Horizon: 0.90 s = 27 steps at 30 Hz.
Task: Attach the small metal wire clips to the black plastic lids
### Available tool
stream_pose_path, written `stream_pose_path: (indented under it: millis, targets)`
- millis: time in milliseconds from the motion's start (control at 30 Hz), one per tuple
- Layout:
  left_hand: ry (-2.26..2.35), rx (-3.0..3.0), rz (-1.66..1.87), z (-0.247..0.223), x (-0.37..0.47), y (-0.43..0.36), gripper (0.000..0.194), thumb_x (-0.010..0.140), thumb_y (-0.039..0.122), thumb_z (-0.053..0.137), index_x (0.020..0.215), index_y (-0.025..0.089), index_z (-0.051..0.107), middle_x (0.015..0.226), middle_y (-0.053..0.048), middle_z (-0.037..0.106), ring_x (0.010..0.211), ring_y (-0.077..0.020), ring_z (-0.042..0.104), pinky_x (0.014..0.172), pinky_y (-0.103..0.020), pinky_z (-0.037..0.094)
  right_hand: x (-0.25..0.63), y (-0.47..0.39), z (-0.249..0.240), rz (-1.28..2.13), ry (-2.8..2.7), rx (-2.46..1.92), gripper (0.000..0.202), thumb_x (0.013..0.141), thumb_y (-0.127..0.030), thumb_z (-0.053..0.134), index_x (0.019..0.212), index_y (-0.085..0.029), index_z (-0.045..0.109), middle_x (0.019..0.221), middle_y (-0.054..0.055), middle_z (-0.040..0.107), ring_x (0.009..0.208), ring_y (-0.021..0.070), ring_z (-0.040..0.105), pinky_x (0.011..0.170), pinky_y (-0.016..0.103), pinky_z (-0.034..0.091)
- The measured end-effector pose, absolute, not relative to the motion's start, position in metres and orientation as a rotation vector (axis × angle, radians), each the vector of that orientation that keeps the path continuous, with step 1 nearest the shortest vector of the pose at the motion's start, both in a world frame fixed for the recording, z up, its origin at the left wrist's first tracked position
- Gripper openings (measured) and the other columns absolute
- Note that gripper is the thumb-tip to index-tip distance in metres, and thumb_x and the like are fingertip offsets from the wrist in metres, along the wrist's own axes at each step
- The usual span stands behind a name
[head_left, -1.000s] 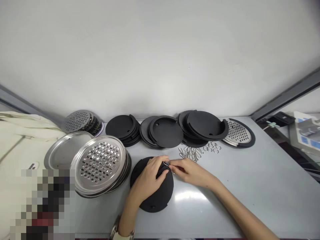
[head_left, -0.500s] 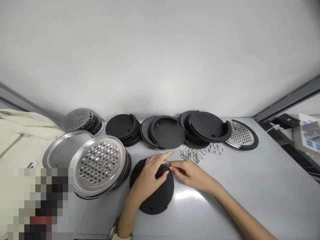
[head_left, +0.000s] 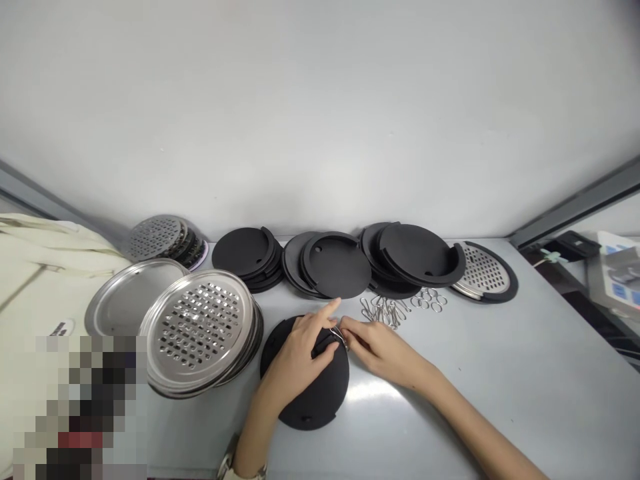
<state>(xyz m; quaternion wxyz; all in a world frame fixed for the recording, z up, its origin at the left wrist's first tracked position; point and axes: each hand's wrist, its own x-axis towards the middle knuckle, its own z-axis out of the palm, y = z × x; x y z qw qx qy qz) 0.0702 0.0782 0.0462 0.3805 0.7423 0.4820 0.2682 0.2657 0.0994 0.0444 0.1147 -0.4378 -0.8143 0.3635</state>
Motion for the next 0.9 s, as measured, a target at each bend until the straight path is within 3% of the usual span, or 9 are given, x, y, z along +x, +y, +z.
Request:
stream_pose_path:
  millis: [233, 500, 567, 633, 667, 733, 900]
  targets:
    - [1.232, 1.878, 0.663, 0.05, 0.071, 0.078, 0.073, 0.085, 0.012, 0.054, 0.143, 0.04, 0.02, 0.114, 0.001, 0.058, 0.113, -0.0167, 0.049, 0.102, -0.034, 0.037, 0.264, 0.098, 0.046, 1.123, -2.323, -1.238, 0.012, 0.097, -0.025, 0.032, 0.091, -0.023, 0.041, 0.064, -0.006, 0.048, 0.05, 0.0101, 0.042, 0.053, 0.022, 0.033]
    - [1.296, 1.881, 0.699, 0.044, 0.072, 0.075, 0.076, 0.085, 0.013, 0.054, 0.145, 0.033, 0.012, 0.114, -0.001, 0.056, 0.111, -0.0171, 0.05, 0.098, -0.033, 0.039, 0.26, 0.095, 0.037, 1.011, -2.365, -1.278, 0.012, 0.095, -0.026, 0.033, 0.085, -0.023, 0.037, 0.057, -0.007, 0.038, 0.046, 0.0106, 0.036, 0.049, 0.021, 0.027]
    - [1.397, 1.939, 0.711, 0.043, 0.073, 0.073, 0.064, 0.083, 0.017, 0.057, 0.138, 0.026, 0.025, 0.11, -0.004, 0.055, 0.106, -0.0179, 0.051, 0.094, -0.033, 0.041, 0.26, 0.094, 0.036, 0.992, -2.367, -1.285, 0.012, 0.095, -0.026, 0.033, 0.084, -0.023, 0.037, 0.057, -0.007, 0.037, 0.046, 0.0106, 0.034, 0.049, 0.021, 0.026]
    - [1.537, 2.028, 0.652, 0.043, 0.074, 0.071, 0.033, 0.083, 0.024, 0.059, 0.113, 0.02, 0.046, 0.096, -0.003, 0.054, 0.092, -0.0181, 0.054, 0.081, -0.031, 0.044, 0.259, 0.093, 0.035, 0.975, -2.374, -1.298, 0.012, 0.095, -0.027, 0.034, 0.083, -0.023, 0.036, 0.057, -0.007, 0.037, 0.046, 0.0106, 0.034, 0.049, 0.021, 0.026]
    - [1.601, 2.075, 0.591, 0.044, 0.073, 0.07, 0.019, 0.083, 0.028, 0.059, 0.097, 0.019, 0.05, 0.088, -0.001, 0.053, 0.083, -0.0175, 0.054, 0.073, -0.03, 0.043, 0.259, 0.093, 0.035, 0.969, -2.378, -1.306, 0.012, 0.095, -0.027, 0.034, 0.083, -0.023, 0.036, 0.057, -0.007, 0.038, 0.046, 0.0107, 0.035, 0.049, 0.021, 0.026]
    - [1.676, 2.163, 0.456, 0.047, 0.073, 0.068, 0.018, 0.086, 0.033, 0.056, 0.079, 0.02, 0.046, 0.076, 0.001, 0.051, 0.069, -0.0159, 0.052, 0.061, -0.028, 0.038, 0.259, 0.093, 0.034, 0.951, -2.38, -1.329, 0.012, 0.095, -0.027, 0.034, 0.083, -0.024, 0.036, 0.057, -0.007, 0.038, 0.046, 0.0107, 0.036, 0.049, 0.021, 0.026]
    - [1.599, 2.348, 0.289, 0.052, 0.069, 0.067, 0.012, 0.091, 0.033, 0.048, 0.086, 0.022, 0.05, 0.077, 0.001, 0.055, 0.068, -0.0158, 0.055, 0.057, -0.028, 0.033, 0.255, 0.093, 0.034, 0.882, -2.373, -1.369, 0.013, 0.095, -0.027, 0.032, 0.083, -0.024, 0.036, 0.056, -0.007, 0.034, 0.045, 0.0111, 0.033, 0.049, 0.022, 0.025]
